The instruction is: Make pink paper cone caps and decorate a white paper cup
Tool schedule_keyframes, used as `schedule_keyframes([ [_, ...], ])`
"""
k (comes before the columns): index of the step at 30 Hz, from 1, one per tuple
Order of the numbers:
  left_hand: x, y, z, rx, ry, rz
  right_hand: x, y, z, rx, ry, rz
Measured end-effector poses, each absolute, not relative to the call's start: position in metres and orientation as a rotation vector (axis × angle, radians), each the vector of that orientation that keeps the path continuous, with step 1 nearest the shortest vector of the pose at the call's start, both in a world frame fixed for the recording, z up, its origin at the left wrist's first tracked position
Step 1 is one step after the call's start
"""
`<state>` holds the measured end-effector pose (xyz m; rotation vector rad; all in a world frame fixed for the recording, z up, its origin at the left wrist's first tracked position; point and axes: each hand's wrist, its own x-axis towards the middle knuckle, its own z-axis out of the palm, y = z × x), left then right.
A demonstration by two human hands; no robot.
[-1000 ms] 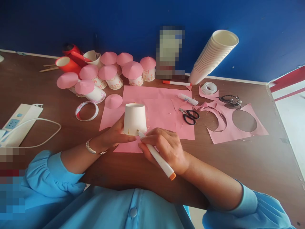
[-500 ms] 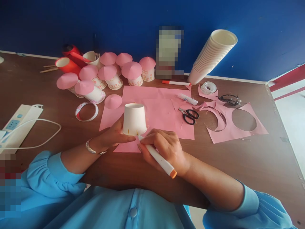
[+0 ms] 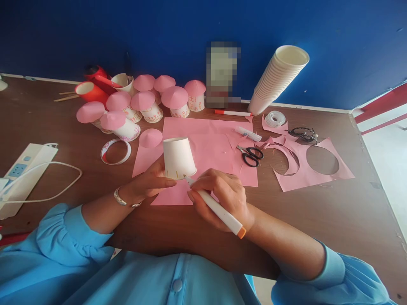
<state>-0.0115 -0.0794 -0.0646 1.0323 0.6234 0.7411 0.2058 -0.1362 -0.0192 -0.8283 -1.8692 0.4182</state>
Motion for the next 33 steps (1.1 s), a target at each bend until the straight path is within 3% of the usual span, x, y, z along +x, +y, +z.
schedule_keyframes([
  [33, -0.0113, -0.0795, -0.0656, 1.001, 0.502, 0.717, 0.2052, -0.1327, -0.0187, -0.826, -1.935, 0.307],
])
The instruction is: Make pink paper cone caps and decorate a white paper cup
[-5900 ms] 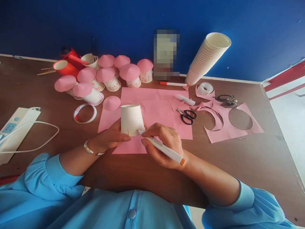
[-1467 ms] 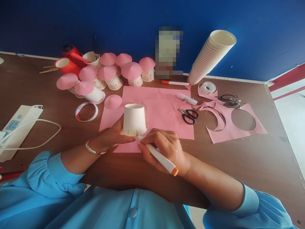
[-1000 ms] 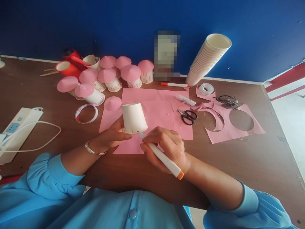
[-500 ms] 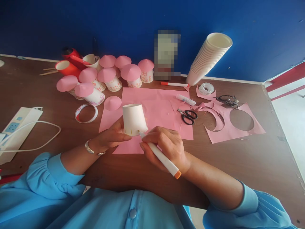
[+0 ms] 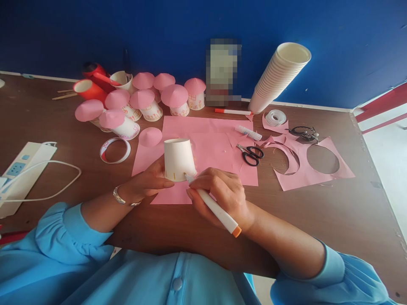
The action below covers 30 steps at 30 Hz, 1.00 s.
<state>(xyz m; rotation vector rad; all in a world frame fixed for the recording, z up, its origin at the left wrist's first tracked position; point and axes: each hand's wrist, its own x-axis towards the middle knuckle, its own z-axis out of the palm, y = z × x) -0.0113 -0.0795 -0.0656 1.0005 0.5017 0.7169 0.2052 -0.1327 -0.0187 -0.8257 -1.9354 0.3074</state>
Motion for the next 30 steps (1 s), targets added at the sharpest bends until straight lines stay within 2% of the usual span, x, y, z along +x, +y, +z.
schedule_keyframes([
  [13, -0.011, -0.08, -0.065, 0.984, 0.488, 0.715, 0.205, -0.133, -0.019, -0.862, -1.96, 0.316],
  [25, -0.015, -0.079, -0.067, 1.015, 0.522, 0.698, 0.208, -0.136, -0.019, -0.799, -1.942, 0.464],
  [30, -0.017, -0.079, -0.07, 0.996, 0.527, 0.702, 0.213, -0.128, -0.031, -0.792, -1.824, 0.343],
])
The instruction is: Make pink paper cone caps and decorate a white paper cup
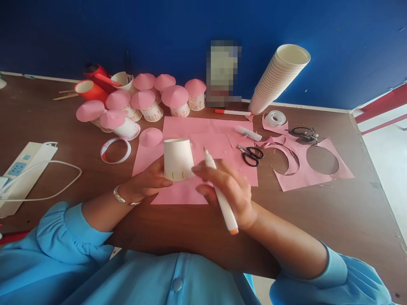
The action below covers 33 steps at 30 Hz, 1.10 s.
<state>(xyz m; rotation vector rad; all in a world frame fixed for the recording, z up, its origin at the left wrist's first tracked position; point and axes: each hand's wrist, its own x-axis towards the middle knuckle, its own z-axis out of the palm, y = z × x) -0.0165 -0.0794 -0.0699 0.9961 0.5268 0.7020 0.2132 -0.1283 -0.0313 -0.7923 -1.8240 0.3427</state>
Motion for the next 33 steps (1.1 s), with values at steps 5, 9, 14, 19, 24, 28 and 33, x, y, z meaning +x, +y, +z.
schedule_keyframes([
  [5, -0.016, -0.08, -0.063, 0.972, 0.428, 0.634, 0.213, -0.114, -0.044, -0.843, -1.899, 0.501],
  [9, -0.015, -0.079, -0.062, 0.959, 0.399, 0.589, 0.213, -0.111, -0.044, -0.865, -1.937, 0.618],
  [14, -0.008, -0.08, -0.064, 1.114, 0.487, 0.701, 0.212, -0.112, -0.042, -0.923, -1.948, 0.379],
  [19, -0.002, -0.085, -0.062, 1.247, 0.663, 0.774, 0.21, -0.114, -0.043, -0.933, -2.043, 0.252],
  [24, -0.007, -0.084, -0.064, 1.164, 0.664, 0.767, 0.213, -0.118, -0.036, -0.905, -1.945, 0.259],
  [28, -0.01, -0.081, -0.066, 1.093, 0.642, 0.784, 0.217, -0.126, -0.024, -0.829, -1.886, 0.25],
  [33, -0.008, -0.081, -0.061, 1.06, 0.624, 0.763, 0.211, -0.137, -0.016, -0.798, -1.936, 0.348],
])
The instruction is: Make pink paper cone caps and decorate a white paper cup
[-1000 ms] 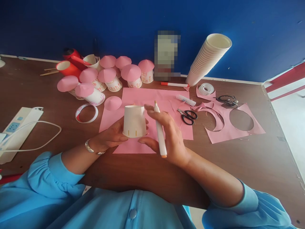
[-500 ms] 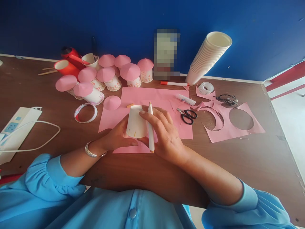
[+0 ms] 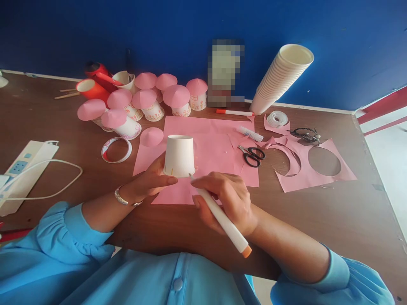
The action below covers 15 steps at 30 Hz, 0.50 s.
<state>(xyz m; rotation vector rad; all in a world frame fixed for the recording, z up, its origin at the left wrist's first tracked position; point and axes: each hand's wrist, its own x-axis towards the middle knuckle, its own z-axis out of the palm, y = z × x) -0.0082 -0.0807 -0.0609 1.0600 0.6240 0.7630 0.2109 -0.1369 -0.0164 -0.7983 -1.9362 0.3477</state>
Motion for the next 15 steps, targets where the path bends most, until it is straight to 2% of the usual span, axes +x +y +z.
schedule_keyframes([
  [3, -0.0074, -0.0809, -0.0585, 1.057, 0.588, 0.772, 0.2054, -0.1389, -0.0191, -0.799, -1.891, 0.432],
  [15, -0.006, -0.0816, -0.0517, 1.086, 0.589, 0.75, 0.2036, -0.1345, -0.025, -0.762, -1.961, 0.27],
])
